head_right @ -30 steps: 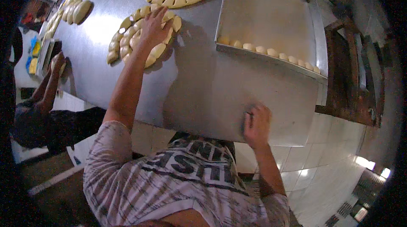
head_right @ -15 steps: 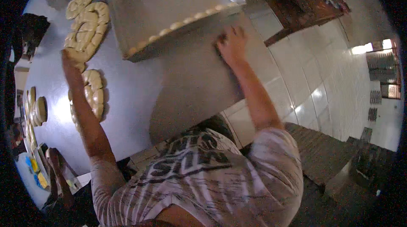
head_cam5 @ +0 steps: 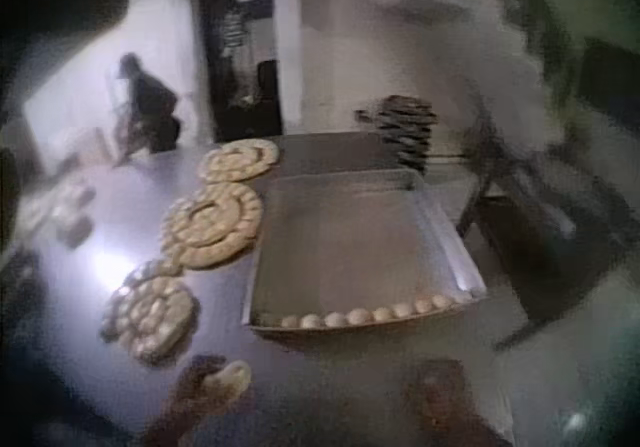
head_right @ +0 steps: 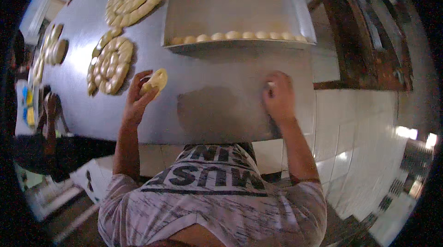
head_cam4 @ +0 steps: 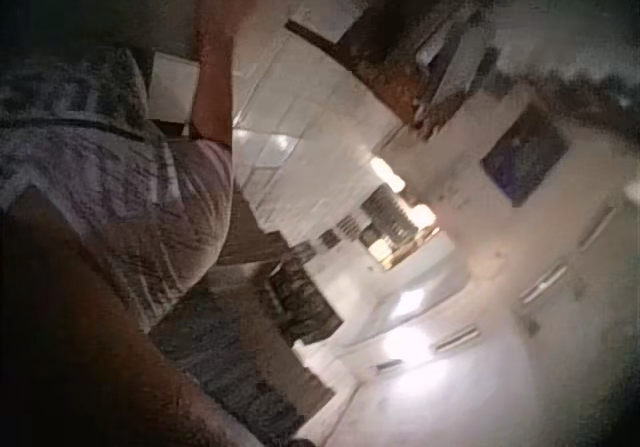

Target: The person rolls small pieces of dough by hand on a metal table and places them into a rectangular metal baking tray.

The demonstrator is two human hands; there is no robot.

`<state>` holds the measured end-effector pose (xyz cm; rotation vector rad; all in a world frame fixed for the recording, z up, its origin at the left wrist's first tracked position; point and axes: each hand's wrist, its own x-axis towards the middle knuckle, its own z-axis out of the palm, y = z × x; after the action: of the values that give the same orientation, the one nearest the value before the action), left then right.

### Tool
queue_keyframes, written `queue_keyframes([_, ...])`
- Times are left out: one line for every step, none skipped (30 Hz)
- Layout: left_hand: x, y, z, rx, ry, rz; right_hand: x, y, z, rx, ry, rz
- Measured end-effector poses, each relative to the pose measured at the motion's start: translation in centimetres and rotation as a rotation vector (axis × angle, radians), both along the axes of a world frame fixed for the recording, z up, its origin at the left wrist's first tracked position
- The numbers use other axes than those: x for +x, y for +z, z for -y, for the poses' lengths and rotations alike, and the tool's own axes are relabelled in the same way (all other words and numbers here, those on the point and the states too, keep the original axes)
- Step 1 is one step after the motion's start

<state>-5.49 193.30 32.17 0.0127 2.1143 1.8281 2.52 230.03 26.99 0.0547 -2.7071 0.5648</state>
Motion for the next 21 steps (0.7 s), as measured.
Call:
queue_keyframes([0.8, -1.1, 1.8, 0.001, 0.067, -0.015, -0.7, 1.1, -1.1, -0.112, -0.089, 0.17])
queue_keyframes([1.7, -1.1, 2.7, -0.005, 0.112, -0.002, -1.8, 2.6, -1.6, -0.208, -0.188, 0.345])
queue_keyframes([2.5, -1.0, 3.4, -0.01, 0.14, 0.008, -3.7, 3.4, -1.5, -0.501, -0.192, 0.296])
queue_keyframes([2.8, -1.1, 3.9, -0.007, 0.154, 0.017, -6.2, 4.1, -1.5, -0.79, -0.208, 0.24])
queue_keyframes([2.9, -1.0, 3.8, 0.036, 0.149, -0.002, -8.9, 5.7, 0.3, -1.064, -0.104, 0.057])
queue_keyframes([3.2, -0.8, 3.0, 0.078, 0.141, -0.019, -11.8, 6.8, 2.9, -1.33, 0.004, -0.134])
queue_keyframes([3.3, -0.6, 2.1, 0.116, 0.127, -0.032, -15.0, 6.7, 4.5, -1.353, 0.06, -0.261])
queue_keyframes([3.1, -0.5, 1.5, 0.11, 0.099, -0.053, -17.5, 6.8, 6.8, -1.124, 0.115, -0.337])
queue_keyframes([2.3, -0.7, 0.4, 0.114, 0.05, -0.074, -20.6, 4.6, 8.7, -0.837, 0.103, -0.245])
queue_keyframes([1.9, -0.7, -0.3, 0.107, 0.008, -0.088, -22.5, 2.2, 10.7, -0.564, 0.089, -0.14])
queue_keyframes([1.8, -0.6, 0.0, 0.028, 0.013, -0.087, -22.1, 2.4, 13.1, -0.446, 0.163, 0.126])
queue_keyframes([1.7, -0.4, 0.7, 0.024, 0.004, -0.136, -21.4, 3.6, 14.9, -0.319, 0.24, 0.372])
queue_keyframes([1.8, -0.2, 1.6, 0.021, -0.009, -0.185, -20.3, 4.4, 15.7, -0.491, 0.254, 0.277])
queue_keyframes([1.9, -0.2, 1.6, 0.032, -0.014, -0.227, -18.5, 4.9, 15.8, -0.647, 0.271, 0.189])
queue_keyframes([2.0, -0.3, 1.3, 0.026, -0.024, -0.283, -16.1, 5.0, 16.3, -0.807, 0.286, 0.111])
queue_keyframes([2.3, -0.3, 0.8, 0.022, -0.045, -0.329, -12.4, 4.8, 17.6, -0.865, 0.395, 0.129])
queue_keyframes([2.1, -0.1, 0.9, 0.009, -0.067, -0.392, -9.7, 4.8, 18.6, -0.887, 0.46, 0.18])
queue_keyframes([1.6, -0.1, 1.1, -0.086, -0.177, -0.41, -6.9, 4.8, 19.2, -0.9, 0.51, 0.231])
queue_keyframes([1.3, 0.2, 1.4, -0.182, -0.286, -0.426, -4.9, 4.8, 18.3, -0.875, 0.504, 0.335])
queue_keyframes([1.3, 0.2, 1.6, -0.274, -0.401, -0.442, -3.2, 4.5, 16.3, -0.923, 0.26, 0.46])
queue_keyframes([1.3, -1.2, 2.7, -0.238, -0.33, -0.367, -1.4, 4.0, 13.9, -0.972, 0.02, 0.577])
